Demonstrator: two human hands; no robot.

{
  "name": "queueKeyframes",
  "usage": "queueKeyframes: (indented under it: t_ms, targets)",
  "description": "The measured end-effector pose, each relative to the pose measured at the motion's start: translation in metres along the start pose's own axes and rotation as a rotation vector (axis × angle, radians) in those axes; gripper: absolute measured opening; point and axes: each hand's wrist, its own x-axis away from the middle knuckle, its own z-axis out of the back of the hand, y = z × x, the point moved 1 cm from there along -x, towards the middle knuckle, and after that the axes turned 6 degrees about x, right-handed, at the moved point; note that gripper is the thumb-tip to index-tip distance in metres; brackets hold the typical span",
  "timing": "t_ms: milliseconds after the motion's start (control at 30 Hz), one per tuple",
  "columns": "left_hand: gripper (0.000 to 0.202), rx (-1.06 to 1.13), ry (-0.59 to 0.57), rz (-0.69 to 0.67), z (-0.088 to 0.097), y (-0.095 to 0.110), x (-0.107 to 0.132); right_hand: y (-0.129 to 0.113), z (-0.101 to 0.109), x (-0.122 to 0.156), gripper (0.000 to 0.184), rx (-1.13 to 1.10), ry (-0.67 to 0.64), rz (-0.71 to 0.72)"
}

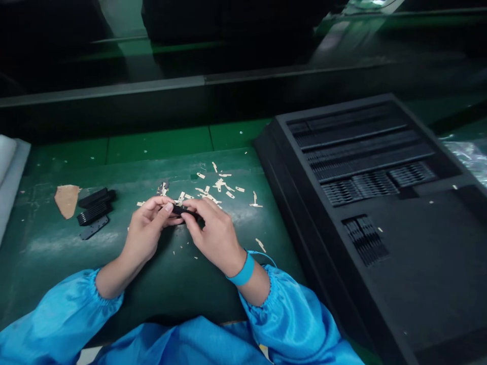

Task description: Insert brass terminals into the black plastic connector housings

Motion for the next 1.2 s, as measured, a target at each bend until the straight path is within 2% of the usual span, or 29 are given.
queueKeyframes:
  t_ms: [200,333,400,533,733,833,933,1033,1100,1200]
  targets:
    - [0.026,0.043,0.054,0.052,0.0005,0.0019,0.0000,0.0042,-0.0031,-0.0016,0.019,-0.250,-0.075,-0.270]
    - [0.043,0.087,0.050,0.096,0.0016,0.0030,-0.0018,0.0055,-0.0027,-0.0028,0.021,-0.334,-0.080,-0.307]
    - [0.041,0.063,0.029,0.107,0.0003,0.0038,-0.0012,0.0046,-0.0028,-0.0020,0.020,-0.324,-0.064,-0.281]
    - [0.026,0.060,0.034,0.118,-0.0050,0.0052,0.0033,0.0022,-0.0054,0.0010,0.008,-0.212,-0.027,-0.204]
    - [0.027,0.123,0.080,0.134,-0.0074,0.0065,0.0045,0.0037,-0.0095,0.0017,0.010,-0.276,-0.002,-0.225]
    - [0.034,0.159,0.073,0.162,-0.0065,0.0068,0.0014,0.0028,-0.0071,0.0010,0.006,-0.124,0.047,-0.078]
    - [0.041,0.203,0.109,0.176,-0.0058,0.0067,-0.0005,0.0027,-0.0057,0.0023,0.019,0.056,0.095,0.132]
    - [0.040,0.198,0.132,0.157,-0.0047,0.0059,-0.0001,0.0051,-0.0067,0.0043,0.025,0.182,0.088,0.223]
    - [0.036,0.141,0.121,0.123,-0.0038,0.0052,0.0014,0.0057,-0.0073,0.0046,0.027,0.191,0.073,0.221]
    - [0.032,0.033,0.100,0.049,-0.0020,0.0043,0.0040,0.0042,-0.0071,0.0027,0.027,0.049,0.068,0.119]
